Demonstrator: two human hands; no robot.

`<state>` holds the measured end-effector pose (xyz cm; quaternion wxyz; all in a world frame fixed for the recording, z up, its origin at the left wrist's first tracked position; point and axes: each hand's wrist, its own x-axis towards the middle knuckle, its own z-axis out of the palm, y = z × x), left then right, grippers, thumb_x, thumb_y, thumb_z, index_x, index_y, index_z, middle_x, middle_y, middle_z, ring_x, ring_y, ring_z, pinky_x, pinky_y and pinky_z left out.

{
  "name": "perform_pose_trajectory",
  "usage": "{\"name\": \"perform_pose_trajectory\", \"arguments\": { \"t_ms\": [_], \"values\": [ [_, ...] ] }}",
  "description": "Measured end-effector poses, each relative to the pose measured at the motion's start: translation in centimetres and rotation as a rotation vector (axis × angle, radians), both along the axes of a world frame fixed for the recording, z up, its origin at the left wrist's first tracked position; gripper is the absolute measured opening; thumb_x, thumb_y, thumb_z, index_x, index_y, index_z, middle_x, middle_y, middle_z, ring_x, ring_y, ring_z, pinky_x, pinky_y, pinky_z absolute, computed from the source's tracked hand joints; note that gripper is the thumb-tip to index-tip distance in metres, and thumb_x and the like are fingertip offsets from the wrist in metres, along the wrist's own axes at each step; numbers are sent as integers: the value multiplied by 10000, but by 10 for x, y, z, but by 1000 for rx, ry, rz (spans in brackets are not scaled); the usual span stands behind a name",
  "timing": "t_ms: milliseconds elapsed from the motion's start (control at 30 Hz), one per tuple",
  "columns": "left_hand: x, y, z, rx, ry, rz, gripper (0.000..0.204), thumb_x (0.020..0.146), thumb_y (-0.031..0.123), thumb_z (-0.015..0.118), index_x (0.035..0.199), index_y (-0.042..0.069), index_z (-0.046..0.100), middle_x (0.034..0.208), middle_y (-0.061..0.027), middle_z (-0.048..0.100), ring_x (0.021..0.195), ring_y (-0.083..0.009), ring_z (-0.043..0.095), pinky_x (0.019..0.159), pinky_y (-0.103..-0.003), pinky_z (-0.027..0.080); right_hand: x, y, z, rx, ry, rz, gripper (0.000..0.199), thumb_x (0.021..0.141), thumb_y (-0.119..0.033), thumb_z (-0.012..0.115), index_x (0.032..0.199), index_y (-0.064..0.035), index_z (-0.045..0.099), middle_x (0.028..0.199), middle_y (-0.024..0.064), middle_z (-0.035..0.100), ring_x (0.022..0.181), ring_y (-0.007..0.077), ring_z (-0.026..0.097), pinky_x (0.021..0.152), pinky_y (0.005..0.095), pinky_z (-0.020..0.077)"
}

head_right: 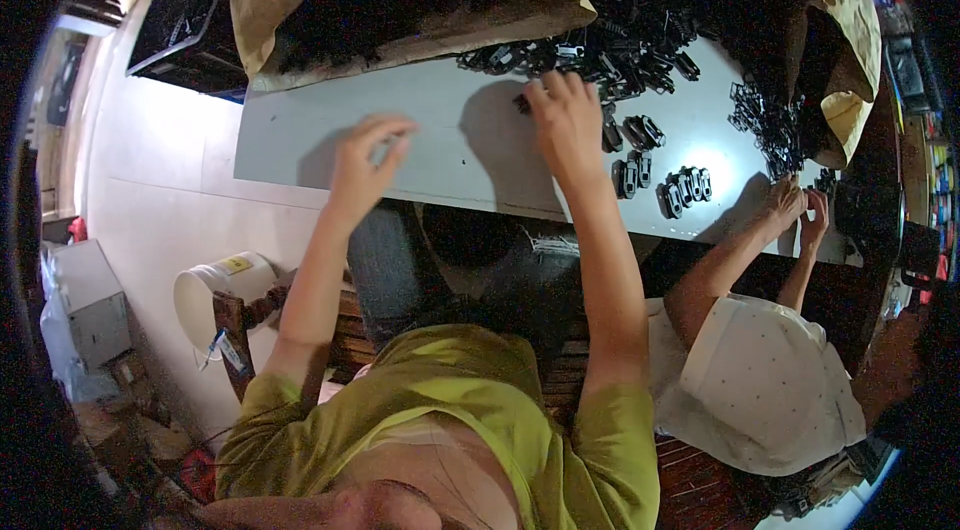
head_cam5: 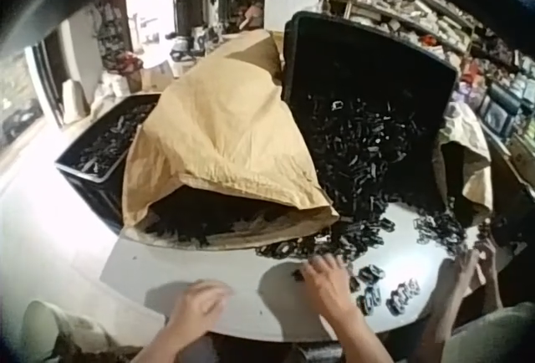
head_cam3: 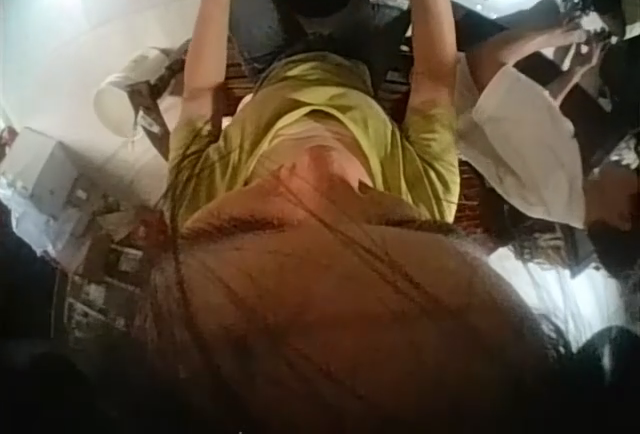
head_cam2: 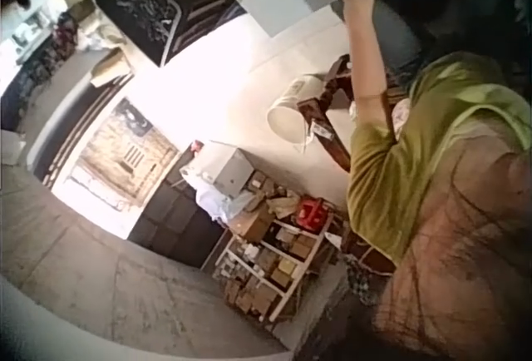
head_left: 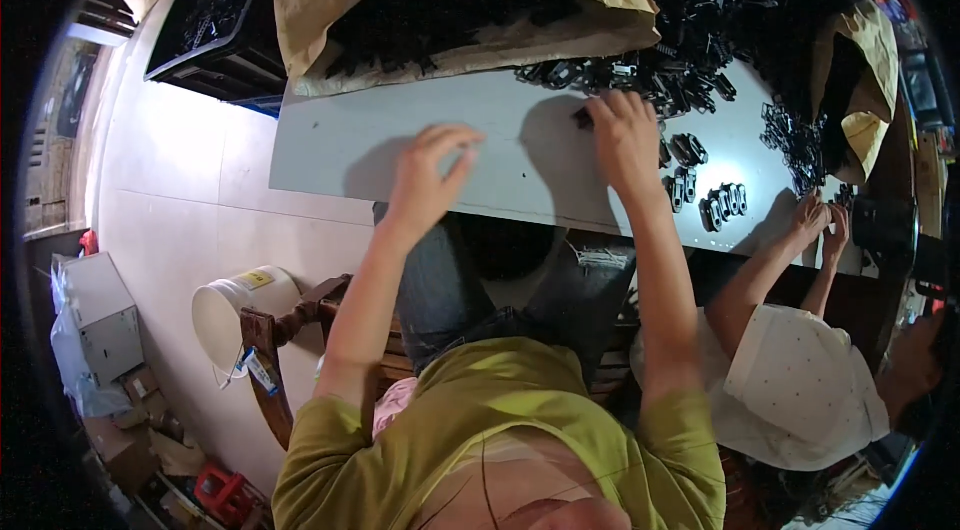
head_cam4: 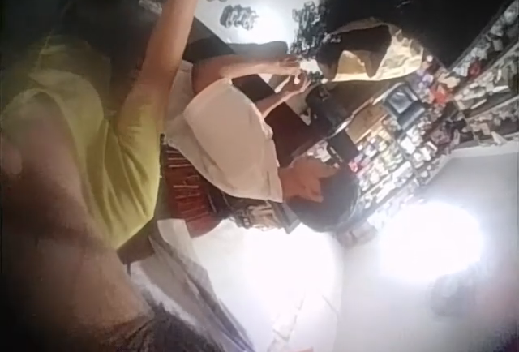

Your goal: Assembling small black plastic components at a workbench.

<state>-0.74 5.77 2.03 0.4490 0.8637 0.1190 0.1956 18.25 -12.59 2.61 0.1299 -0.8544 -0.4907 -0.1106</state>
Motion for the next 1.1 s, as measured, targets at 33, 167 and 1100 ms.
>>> {"name": "perform_pose_trajectory", "arguments": {
  "t_ms": [33, 167, 1100],
  "values": [
    [5, 6, 1, -30, 0, 108, 164, 841, 52, 599, 992, 40, 663, 1011, -80, 644, 921, -188, 608, 817, -301, 482, -4, 0, -1, 2, 1, 0, 238, 731, -16, 565, 962, -32, 618, 1009, 128, 601, 932, 296, 546, 813, 397, 443],
    [21, 8, 0, -89, -44, 132, 171, 828, 17, 593, 986, 33, 656, 972, -67, 639, 880, -163, 605, 780, -266, 487, -18, -7, -3, 246, 97, 221, 215, 707, 54, 567, 912, -9, 586, 1027, 130, 592, 959, 314, 567, 773, 403, 488],
    [60, 6, -14, 345, -118, -70, 378, 766, 84, 655, 1133, 98, 564, 1271, -132, 488, 1178, -336, 464, 980, -402, 406, 20, -51, -7, 40, -63, -150, 235, 768, -31, 564, 990, -51, 638, 1070, 109, 589, 918, 274, 563, 698, 354, 498]
  ]
}}
